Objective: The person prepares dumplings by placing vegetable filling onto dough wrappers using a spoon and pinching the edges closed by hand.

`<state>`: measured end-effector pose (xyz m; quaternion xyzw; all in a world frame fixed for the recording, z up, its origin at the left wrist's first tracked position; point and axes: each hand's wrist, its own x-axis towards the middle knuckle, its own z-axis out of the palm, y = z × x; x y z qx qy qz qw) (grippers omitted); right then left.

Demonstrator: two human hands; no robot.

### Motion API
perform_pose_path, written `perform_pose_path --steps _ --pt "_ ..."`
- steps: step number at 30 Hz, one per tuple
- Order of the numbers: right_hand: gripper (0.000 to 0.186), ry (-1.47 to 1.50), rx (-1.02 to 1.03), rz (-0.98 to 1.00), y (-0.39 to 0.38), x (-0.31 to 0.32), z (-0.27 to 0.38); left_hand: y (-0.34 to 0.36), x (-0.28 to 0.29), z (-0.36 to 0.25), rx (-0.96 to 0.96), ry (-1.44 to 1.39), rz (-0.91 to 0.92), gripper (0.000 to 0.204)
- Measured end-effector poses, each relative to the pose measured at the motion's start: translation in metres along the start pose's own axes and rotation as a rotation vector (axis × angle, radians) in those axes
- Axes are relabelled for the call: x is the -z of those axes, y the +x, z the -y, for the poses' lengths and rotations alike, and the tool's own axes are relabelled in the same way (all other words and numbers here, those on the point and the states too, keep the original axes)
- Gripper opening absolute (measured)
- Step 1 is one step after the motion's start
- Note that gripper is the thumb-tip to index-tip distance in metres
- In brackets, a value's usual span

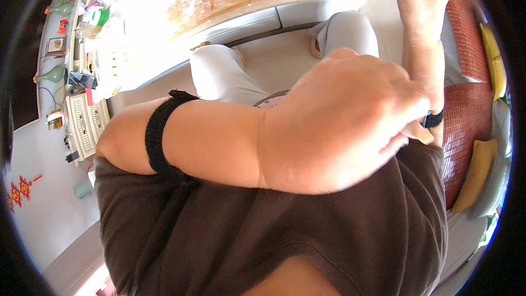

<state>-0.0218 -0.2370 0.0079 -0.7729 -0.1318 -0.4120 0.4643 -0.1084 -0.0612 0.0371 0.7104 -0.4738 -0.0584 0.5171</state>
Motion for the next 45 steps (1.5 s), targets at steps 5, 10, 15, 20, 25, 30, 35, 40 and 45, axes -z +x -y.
perform_pose_path --steps 5,10,15,20,25,30,35,40,45 --pt "0.051 -0.051 -0.020 -0.049 -0.003 0.006 0.003 0.036 0.009 -0.008 0.054 -0.148 -0.003 0.008" --pt "0.044 -0.101 -0.053 -0.102 -0.014 0.013 0.000 0.056 0.035 0.008 0.127 -0.653 -0.076 0.015" --pt "0.054 -0.003 0.052 -0.124 -0.009 0.019 -0.004 0.051 0.066 0.029 0.089 -1.055 -0.057 0.021" --pt "0.055 0.103 -0.122 0.021 -0.021 0.010 0.000 0.043 0.081 0.042 0.114 -1.050 -0.307 0.022" --pt "0.026 0.027 -0.126 -0.020 -0.041 -0.008 -0.001 0.040 0.085 0.047 0.098 -1.173 -0.419 0.022" --pt "0.026 0.268 -0.448 0.204 -0.045 -0.003 0.012 0.027 0.090 0.073 0.153 -0.939 -0.384 0.024" --pt "0.027 0.632 -0.728 0.135 -0.018 -0.013 0.014 0.032 0.087 0.095 0.300 -1.025 -0.544 0.021" --pt "0.030 1.330 -0.666 -0.095 0.022 -0.006 -0.005 0.040 0.073 0.106 0.662 -0.943 -0.688 0.025" --pt "0.039 1.868 -0.295 -0.024 0.065 0.038 0.046 0.035 0.074 0.105 0.670 -0.957 -0.701 0.030"
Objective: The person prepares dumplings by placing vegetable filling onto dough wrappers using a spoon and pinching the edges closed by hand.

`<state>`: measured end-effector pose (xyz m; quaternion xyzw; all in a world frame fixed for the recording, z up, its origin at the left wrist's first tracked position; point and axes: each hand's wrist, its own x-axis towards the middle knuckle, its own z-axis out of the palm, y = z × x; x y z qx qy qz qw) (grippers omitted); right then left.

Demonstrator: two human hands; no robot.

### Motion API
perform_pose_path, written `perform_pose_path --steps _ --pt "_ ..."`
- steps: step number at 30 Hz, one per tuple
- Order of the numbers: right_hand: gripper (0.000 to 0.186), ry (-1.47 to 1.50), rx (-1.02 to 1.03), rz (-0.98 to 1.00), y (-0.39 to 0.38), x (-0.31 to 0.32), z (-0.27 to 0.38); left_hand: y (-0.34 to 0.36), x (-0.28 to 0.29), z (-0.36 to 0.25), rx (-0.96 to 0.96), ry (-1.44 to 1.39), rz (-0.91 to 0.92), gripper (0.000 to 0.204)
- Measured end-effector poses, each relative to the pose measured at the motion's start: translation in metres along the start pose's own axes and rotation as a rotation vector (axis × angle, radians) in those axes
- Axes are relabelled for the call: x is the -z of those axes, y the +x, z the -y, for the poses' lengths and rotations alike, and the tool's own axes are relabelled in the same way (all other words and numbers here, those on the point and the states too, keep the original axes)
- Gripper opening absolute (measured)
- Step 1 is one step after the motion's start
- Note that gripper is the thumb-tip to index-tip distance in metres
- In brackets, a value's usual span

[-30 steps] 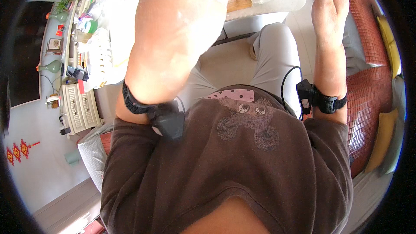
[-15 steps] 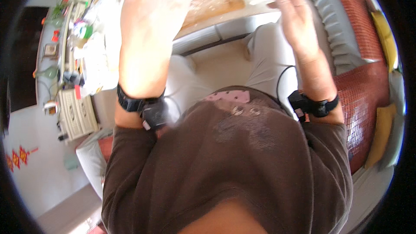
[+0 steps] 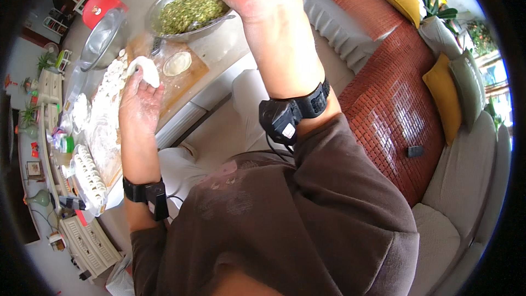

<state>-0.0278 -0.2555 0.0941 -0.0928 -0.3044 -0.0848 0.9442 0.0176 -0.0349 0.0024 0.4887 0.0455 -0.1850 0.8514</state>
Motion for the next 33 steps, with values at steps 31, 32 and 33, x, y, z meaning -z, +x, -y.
perform_pose_path --steps 31,32,33 --pt "0.020 -1.573 -0.254 -0.142 -0.058 0.080 -0.112 -0.007 0.021 0.014 -0.237 -0.159 0.053 0.032" --pt "0.018 -1.617 -0.290 -0.136 -0.055 0.077 -0.115 -0.007 0.024 0.014 -0.259 -0.108 0.045 0.031" --pt "0.014 -1.757 -0.280 -0.116 -0.054 0.070 -0.116 -0.007 0.025 0.019 -0.284 -0.109 0.075 0.027"
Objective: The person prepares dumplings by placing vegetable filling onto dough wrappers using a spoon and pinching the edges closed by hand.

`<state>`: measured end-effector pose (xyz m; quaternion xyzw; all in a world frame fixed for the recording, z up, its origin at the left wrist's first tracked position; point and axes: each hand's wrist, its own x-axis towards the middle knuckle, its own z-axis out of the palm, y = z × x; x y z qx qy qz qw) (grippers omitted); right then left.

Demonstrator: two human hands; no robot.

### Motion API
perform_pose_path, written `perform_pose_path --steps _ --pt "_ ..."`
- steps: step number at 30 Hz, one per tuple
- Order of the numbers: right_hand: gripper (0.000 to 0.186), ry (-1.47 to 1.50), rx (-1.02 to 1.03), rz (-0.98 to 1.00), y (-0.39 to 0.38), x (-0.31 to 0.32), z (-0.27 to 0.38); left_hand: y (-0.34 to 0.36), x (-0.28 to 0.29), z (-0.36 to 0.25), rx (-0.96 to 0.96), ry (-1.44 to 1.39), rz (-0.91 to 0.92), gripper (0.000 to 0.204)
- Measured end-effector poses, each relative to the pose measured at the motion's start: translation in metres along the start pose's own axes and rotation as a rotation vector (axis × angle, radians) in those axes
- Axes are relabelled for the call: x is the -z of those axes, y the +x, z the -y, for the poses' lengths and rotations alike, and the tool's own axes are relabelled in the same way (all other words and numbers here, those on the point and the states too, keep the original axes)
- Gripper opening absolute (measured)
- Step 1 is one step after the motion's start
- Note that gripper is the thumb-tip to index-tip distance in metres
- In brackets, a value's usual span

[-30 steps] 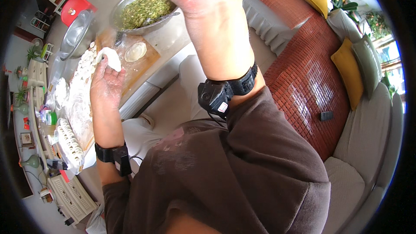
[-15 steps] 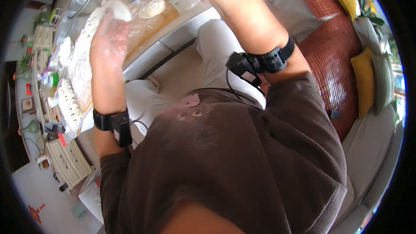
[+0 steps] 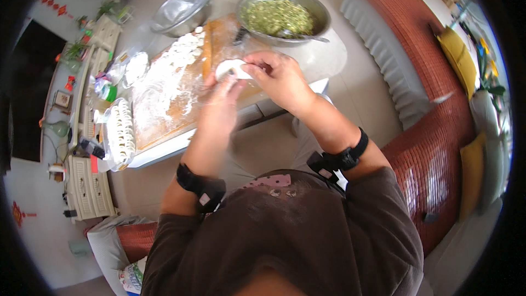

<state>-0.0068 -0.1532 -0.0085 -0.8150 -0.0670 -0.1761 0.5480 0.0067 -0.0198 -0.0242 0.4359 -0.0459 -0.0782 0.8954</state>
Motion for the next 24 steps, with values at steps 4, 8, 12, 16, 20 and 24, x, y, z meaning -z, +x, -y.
perform_pose_path --steps 4,8,12,16,20,24 --pt "0.013 -0.069 0.204 -0.047 0.004 0.001 -0.008 0.001 -0.007 0.003 0.052 0.012 -0.046 0.021" --pt "0.012 -0.019 0.155 0.000 0.004 -0.004 0.011 0.001 -0.002 0.001 -0.017 0.086 -0.071 0.021" --pt "0.009 -0.060 0.208 0.009 0.006 -0.013 0.013 -0.001 0.000 0.001 -0.082 0.131 -0.096 0.021" --pt "0.006 -0.073 0.273 0.006 0.009 -0.013 0.011 0.002 0.004 0.002 -0.096 0.127 -0.064 0.022" --pt "0.011 0.103 0.131 0.005 0.012 -0.015 0.007 0.002 0.008 0.002 -0.082 0.034 -0.014 0.024" --pt "0.011 0.077 0.133 0.056 0.017 -0.022 0.007 0.003 0.019 -0.004 -0.097 0.144 -0.028 0.026"
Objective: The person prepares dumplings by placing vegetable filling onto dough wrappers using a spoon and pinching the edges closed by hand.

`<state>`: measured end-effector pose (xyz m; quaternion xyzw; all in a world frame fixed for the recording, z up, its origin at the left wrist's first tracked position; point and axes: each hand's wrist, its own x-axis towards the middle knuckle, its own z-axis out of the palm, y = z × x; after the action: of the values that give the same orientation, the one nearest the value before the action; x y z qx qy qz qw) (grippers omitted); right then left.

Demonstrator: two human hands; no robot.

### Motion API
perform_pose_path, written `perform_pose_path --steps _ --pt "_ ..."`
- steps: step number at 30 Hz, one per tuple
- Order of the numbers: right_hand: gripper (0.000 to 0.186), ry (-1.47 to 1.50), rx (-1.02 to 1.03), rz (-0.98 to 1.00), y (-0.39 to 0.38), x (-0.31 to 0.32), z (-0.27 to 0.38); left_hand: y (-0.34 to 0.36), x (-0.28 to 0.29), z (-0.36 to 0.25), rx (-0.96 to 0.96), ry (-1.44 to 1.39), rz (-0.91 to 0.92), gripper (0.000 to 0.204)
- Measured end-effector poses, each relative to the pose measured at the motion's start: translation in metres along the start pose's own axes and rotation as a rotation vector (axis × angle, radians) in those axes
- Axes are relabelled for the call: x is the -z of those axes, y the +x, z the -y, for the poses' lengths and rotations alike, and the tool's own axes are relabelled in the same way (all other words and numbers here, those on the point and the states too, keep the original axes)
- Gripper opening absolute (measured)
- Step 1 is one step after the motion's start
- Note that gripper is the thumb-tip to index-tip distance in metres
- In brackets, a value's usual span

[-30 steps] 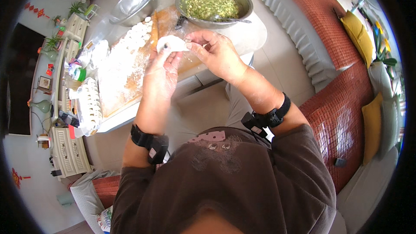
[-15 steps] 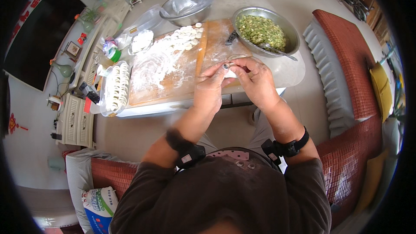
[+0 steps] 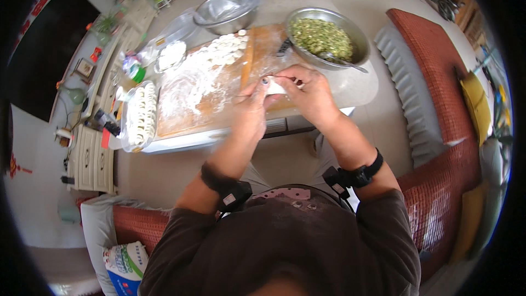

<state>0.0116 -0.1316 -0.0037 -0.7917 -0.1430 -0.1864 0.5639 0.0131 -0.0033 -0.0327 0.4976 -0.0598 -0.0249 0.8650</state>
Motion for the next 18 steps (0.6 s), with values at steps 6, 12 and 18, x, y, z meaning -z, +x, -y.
perform_pose_path --steps 6,12,18 --pt "0.008 -0.012 0.024 -0.039 0.002 0.007 -0.005 0.000 -0.008 -0.004 0.118 -0.074 -0.057 0.024" --pt "0.008 -0.116 0.047 0.043 0.003 0.007 -0.001 -0.002 -0.008 -0.007 0.075 0.014 -0.038 0.023" --pt "0.009 -0.167 0.097 0.042 0.004 0.010 -0.005 -0.001 -0.011 -0.007 0.093 0.019 -0.088 0.023"
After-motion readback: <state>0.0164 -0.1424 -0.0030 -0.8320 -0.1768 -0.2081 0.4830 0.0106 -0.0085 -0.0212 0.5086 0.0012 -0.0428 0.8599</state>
